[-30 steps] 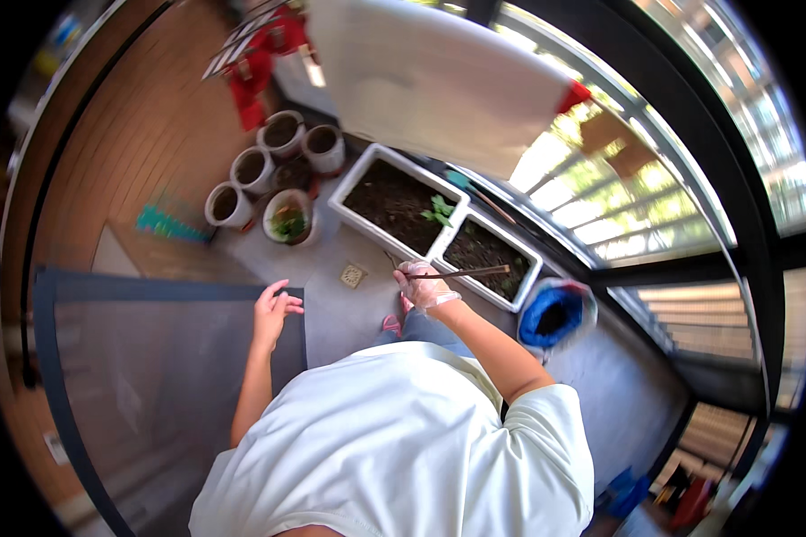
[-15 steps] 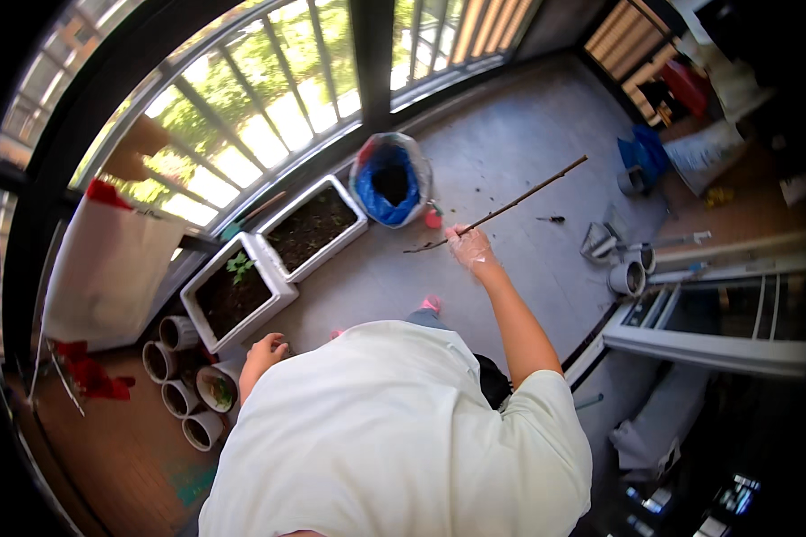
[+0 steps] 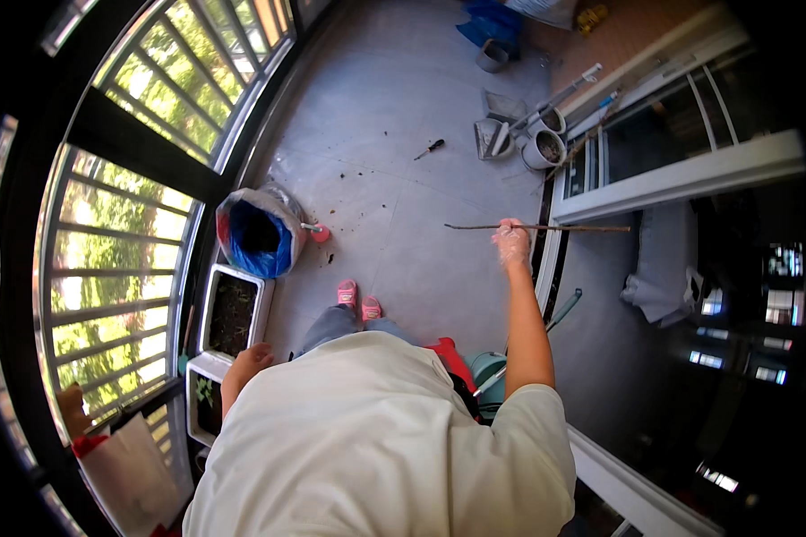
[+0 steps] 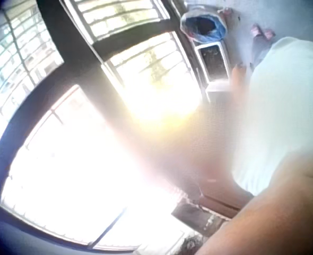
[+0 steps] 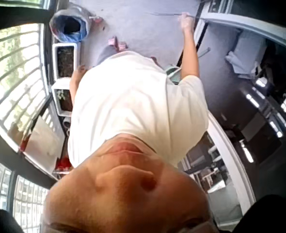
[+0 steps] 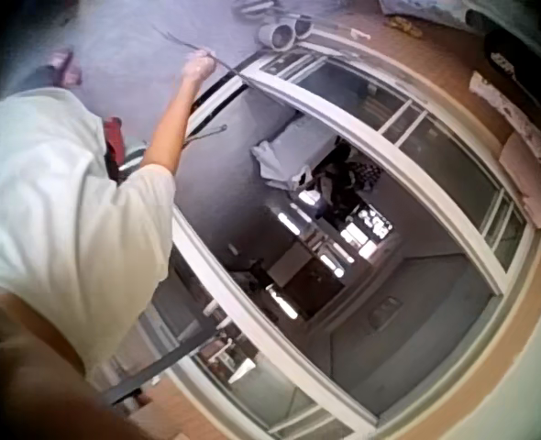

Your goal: The person prunes dried and withered plant stems on a balcony. They remove dry leaves and stems by hand, placing the debris into a nearby container. The person also handles a green leafy vine, trimming it and placing the cuttings into a pot.

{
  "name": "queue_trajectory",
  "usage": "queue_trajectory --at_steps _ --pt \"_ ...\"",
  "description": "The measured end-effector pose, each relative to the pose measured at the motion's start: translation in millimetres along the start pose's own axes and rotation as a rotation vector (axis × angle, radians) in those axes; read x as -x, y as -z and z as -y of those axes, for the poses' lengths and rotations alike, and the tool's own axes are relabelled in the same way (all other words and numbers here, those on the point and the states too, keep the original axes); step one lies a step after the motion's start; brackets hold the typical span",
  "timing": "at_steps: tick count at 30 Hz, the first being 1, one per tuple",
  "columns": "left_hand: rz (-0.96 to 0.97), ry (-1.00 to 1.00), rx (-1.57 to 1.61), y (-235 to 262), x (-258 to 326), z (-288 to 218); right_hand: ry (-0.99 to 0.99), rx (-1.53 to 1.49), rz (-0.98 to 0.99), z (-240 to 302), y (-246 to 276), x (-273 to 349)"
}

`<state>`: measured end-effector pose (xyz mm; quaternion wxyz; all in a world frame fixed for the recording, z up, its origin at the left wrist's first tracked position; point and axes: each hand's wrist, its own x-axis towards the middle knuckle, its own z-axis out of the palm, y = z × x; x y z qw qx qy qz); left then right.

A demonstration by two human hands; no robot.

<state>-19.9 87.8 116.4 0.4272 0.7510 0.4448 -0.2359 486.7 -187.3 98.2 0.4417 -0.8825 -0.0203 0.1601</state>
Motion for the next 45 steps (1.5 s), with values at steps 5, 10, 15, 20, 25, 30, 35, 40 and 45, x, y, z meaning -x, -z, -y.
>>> queue_trajectory --at_steps 5,10,15,20,25,30,35,40,45 --pt "0.074 -0.116 -0.358 44.1 -90.0 -35.2 -0.111 0.037 -0.254 -26.6 76.4 0.4" --pt "0.028 -0.491 -0.51 80.0 -165.7 -137.9 -0.128 0.051 -0.485 -65.0 152.6 -6.3" --pt "0.085 -0.616 -0.556 67.6 -207.5 -262.4 -0.167 0.128 -0.516 -39.4 196.1 -16.1" --pt "0.216 -0.618 -0.504 15.4 -240.8 -347.0 -0.119 0.216 -0.503 -94.9 250.4 -86.0" --pt "0.326 -0.562 -0.254 -32.5 -334.1 -283.2 -0.21 0.24 -0.401 -107.8 292.4 -179.5" --pt "0.324 0.264 0.148 -65.8 -309.0 -271.2 -0.043 0.425 -0.396 -108.1 329.6 -276.5" --pt "0.268 0.479 0.073 -97.8 -306.3 -314.3 0.025 0.326 -0.39 -139.9 353.8 -383.9" --pt "0.281 0.491 0.406 -130.1 -372.3 -353.3 -0.007 0.474 -0.415 -145.7 356.7 -473.9" --pt "0.127 0.127 0.397 -120.8 -393.4 -591.2 -0.116 0.282 -0.47 -171.5 368.3 -550.2"
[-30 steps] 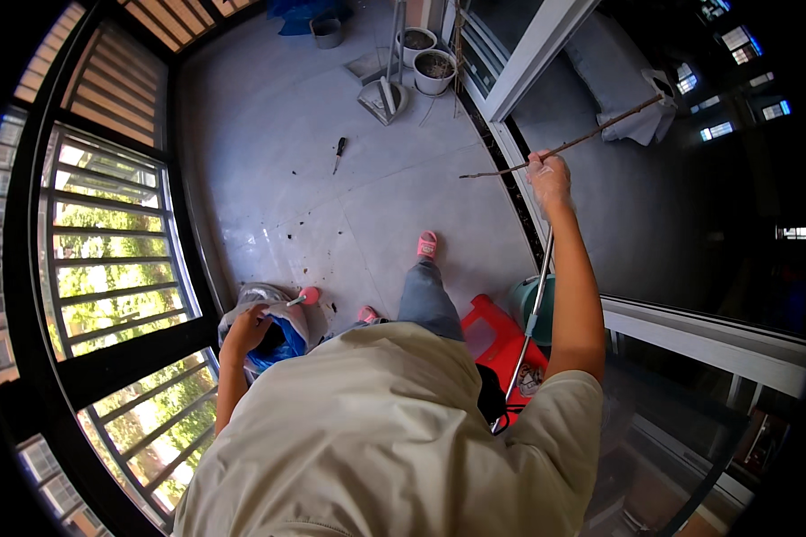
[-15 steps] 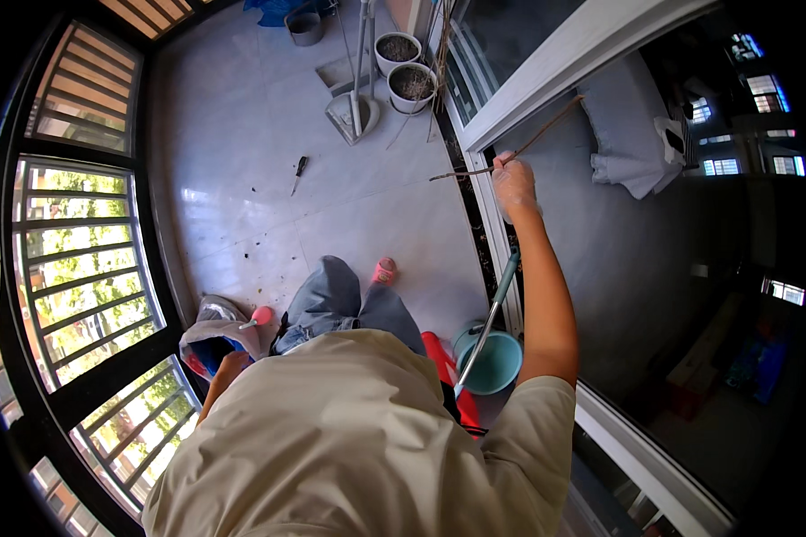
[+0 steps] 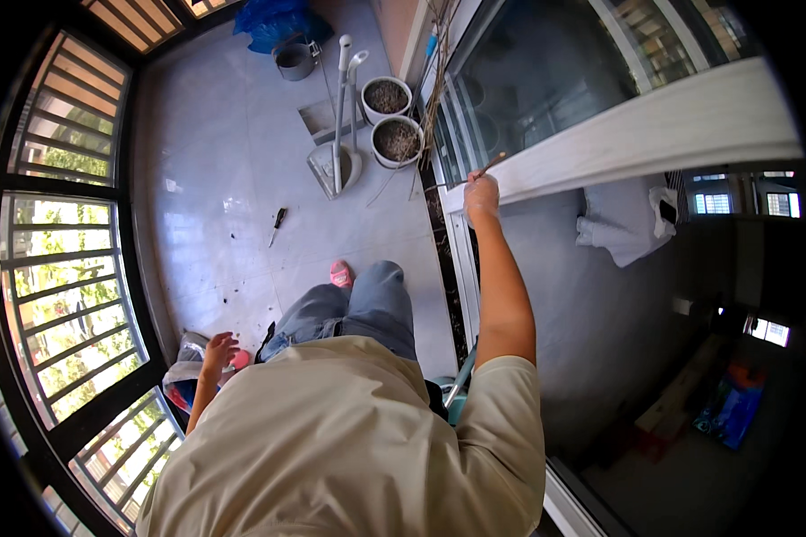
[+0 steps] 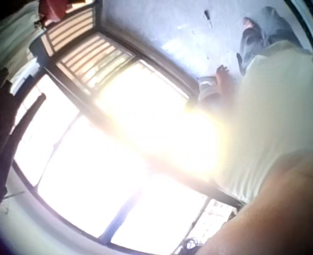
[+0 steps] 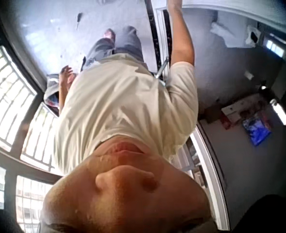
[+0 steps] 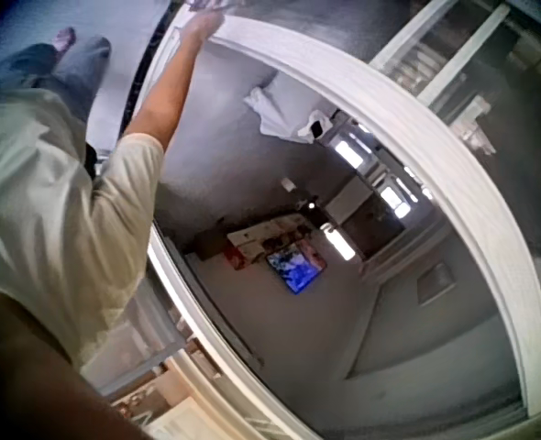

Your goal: The person prunes dried and withered plant stems on a balcony. They remove dry leaves and stems by hand, placing the debris into a nearby container. The person also handles a green leafy vine, trimming it and placing the cuttings into a pot.

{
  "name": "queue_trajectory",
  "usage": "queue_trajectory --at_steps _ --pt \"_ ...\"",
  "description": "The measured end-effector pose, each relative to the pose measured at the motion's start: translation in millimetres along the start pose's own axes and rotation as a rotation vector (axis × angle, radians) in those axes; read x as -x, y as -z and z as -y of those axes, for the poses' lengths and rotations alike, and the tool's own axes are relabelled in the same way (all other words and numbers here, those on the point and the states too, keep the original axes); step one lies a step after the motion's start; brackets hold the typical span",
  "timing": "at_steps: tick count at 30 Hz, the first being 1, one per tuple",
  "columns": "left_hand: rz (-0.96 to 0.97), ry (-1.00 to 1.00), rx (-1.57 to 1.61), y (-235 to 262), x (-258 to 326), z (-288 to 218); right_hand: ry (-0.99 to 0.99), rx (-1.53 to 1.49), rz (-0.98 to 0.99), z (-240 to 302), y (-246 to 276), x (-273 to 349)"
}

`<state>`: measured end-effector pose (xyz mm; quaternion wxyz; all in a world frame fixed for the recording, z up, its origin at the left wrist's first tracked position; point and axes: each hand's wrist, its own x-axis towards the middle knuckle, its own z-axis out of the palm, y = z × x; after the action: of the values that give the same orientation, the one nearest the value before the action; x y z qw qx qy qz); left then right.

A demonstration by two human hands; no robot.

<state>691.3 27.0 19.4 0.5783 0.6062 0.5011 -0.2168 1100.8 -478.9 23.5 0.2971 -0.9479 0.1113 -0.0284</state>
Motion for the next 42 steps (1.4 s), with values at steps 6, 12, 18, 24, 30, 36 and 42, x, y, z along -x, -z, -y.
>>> queue_trajectory --at_steps 6,12,18,24,30,36,42 --pt "-0.039 -0.106 0.118 -48.1 7.7 -57.0 0.08 0.123 0.095 -31.4 -74.5 -103.1" --pt "-0.183 0.319 0.128 -114.4 44.3 19.5 -0.049 0.042 0.156 -42.9 -136.7 -212.2" --pt "-0.098 0.432 0.087 -190.5 101.9 -7.7 0.167 0.383 0.425 10.4 -149.1 -329.6" --pt "-0.221 0.472 0.438 -231.1 131.0 3.2 -0.35 -0.19 0.319 31.7 -153.9 -378.4" --pt "-0.298 0.465 0.507 -251.8 147.4 -5.6 -0.374 -0.168 0.411 41.9 -167.7 -373.0" --pt "-0.354 0.405 0.544 -275.5 160.4 13.9 -0.259 -0.241 0.647 89.9 -176.4 -348.1" --pt "-0.697 0.323 0.724 -316.2 169.9 46.7 -0.274 -0.115 0.702 75.8 -185.7 -318.6"
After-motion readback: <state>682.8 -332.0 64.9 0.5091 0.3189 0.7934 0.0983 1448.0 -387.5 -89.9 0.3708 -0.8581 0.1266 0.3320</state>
